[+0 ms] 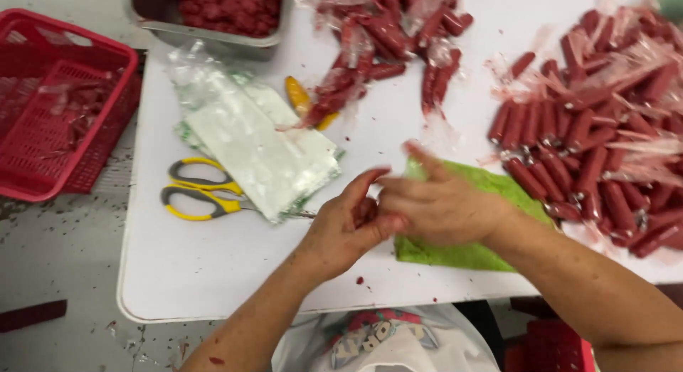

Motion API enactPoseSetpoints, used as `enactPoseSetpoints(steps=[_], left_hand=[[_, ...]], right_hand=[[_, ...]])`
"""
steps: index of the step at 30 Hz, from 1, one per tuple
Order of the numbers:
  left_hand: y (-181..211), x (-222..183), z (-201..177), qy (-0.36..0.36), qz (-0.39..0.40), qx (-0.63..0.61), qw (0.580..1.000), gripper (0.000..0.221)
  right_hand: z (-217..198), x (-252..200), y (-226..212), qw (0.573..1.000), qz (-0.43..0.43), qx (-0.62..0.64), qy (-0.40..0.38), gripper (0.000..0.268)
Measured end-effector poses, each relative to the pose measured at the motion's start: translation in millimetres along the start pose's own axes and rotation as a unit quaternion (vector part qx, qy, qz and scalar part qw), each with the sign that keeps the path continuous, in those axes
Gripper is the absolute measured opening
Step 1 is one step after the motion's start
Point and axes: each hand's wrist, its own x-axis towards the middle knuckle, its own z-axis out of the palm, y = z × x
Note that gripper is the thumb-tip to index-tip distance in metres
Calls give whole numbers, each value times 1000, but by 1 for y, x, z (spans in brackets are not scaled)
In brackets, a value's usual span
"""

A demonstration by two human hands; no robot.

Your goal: Tying the ends of small red food packages in plastic casings by twisting and knotting the film.

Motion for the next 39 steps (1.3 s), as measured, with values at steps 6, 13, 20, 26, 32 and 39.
enactPoseSetpoints(steps=[6,13,20,26,32,39], left_hand=[[2,-59,-50,143,152,171,963,26],[-6,-56,-91,386,87,56,917,16],[30,-3,-122,426,275,362,782,9],[45,34,-79,206,395,94,890,17],[48,12,-28,-114,364,86,920,19],[-34,26,74,-222,-311,-258,887,66]], right_hand=[[10,75,95,958,-116,-177,192,20],[151,215,174,929,-31,-77,361,27],[117,185,102,775,333,531,81,105],[61,100,14,580,376,678,249,25],[-24,-24,-19,811,321,474,120,55],[-8,-125,-75,950,281,134,-19,17]])
